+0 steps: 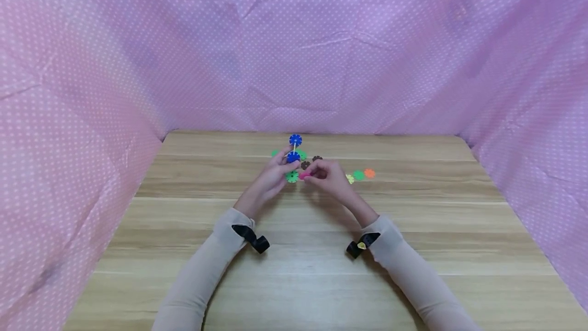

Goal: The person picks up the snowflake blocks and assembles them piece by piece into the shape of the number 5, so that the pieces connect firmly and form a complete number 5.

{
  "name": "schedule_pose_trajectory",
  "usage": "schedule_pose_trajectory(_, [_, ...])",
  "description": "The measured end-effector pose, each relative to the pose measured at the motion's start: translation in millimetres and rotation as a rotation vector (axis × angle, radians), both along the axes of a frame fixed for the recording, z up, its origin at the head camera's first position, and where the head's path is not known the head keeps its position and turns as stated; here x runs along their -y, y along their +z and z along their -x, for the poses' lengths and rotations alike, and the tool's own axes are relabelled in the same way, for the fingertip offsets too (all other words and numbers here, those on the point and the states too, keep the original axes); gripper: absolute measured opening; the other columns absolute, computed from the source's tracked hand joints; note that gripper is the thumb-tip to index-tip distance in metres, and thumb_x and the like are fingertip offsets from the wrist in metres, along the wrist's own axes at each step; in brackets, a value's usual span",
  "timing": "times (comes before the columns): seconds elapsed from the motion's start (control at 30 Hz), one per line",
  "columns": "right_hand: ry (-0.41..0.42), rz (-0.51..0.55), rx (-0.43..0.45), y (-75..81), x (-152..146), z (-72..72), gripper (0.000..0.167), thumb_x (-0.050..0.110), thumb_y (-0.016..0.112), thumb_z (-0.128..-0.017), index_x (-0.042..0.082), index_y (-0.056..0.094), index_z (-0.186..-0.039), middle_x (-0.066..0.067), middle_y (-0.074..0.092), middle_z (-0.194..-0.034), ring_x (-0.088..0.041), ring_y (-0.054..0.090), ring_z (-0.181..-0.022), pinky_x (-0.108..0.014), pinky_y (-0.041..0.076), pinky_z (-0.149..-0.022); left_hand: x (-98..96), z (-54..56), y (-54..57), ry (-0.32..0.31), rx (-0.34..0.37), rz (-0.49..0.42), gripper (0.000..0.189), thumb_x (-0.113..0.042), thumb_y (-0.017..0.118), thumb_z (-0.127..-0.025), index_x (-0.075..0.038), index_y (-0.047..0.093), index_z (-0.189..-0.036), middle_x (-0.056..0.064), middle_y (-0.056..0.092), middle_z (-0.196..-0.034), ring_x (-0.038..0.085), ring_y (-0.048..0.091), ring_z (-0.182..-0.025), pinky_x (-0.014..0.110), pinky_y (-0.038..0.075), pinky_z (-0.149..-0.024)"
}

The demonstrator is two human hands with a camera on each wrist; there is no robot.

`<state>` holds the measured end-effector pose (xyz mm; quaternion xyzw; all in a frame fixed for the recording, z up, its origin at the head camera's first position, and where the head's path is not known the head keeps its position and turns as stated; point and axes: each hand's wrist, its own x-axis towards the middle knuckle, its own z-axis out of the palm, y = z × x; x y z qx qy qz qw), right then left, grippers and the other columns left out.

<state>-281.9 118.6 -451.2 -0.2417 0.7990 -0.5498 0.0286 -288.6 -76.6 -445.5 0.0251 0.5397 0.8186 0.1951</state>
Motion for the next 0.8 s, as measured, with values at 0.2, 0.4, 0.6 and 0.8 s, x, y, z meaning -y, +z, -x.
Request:
schedule_pose_trajectory(0.2, [-0.027, -0.006, -0.043, -0.8, 4.5, -4.3, 0.009, -0.003, 0.076, -0.087, 0.000, 0.073, -0.095, -0.017, 0.075, -0.095, -0.017, 0.072, -0.082, -0.026, 0.062, -0.076, -8.3, -4.7, 4.2, 0.097, 0.036, 0.008, 0.068, -0.002, 0.049, -0.103, -0.011, 0.018, -0.163, 0.017, 0.017, -0.168, 0.033, 0.025, -0.151, 0.044, 0.019, -0.129])
schedule_pose_trajectory(0.4, [-0.043, -0.014, -0.124, 2.6, 10.3, -12.6, 0.008, -0.001, 0.077, -0.087, 0.001, 0.075, -0.094, -0.015, 0.075, -0.094, -0.019, 0.072, -0.080, -0.025, 0.063, -0.072, -14.4, -8.9, 8.1, 0.156, -0.002, 0.077, 0.065, -0.008, 0.050, -0.103, -0.009, 0.023, -0.162, 0.011, 0.039, -0.151, 0.030, 0.036, -0.135, 0.037, 0.029, -0.118])
schedule_pose_trajectory(0.6, [-0.057, -0.010, -0.219, 6.1, 13.9, -19.2, 0.006, 0.000, 0.077, -0.088, 0.003, 0.077, -0.092, -0.012, 0.076, -0.091, -0.022, 0.072, -0.080, -0.024, 0.062, -0.072, -17.7, -13.9, 12.8, 0.196, -0.034, 0.098, 0.054, -0.007, 0.048, -0.104, -0.009, 0.036, -0.156, 0.002, 0.048, -0.102, 0.015, 0.045, -0.092, 0.019, 0.042, -0.076])
schedule_pose_trajectory(0.8, [-0.059, 0.032, -0.273, 5.4, 15.0, -22.4, 0.005, 0.001, 0.078, -0.087, 0.003, 0.077, -0.092, -0.011, 0.076, -0.091, -0.022, 0.073, -0.082, -0.024, 0.062, -0.075, -18.7, -17.6, 15.6, 0.214, -0.057, 0.068, 0.047, -0.008, 0.044, -0.106, -0.007, 0.040, -0.152, 0.000, 0.048, -0.097, 0.012, 0.043, -0.086, 0.016, 0.043, -0.068])
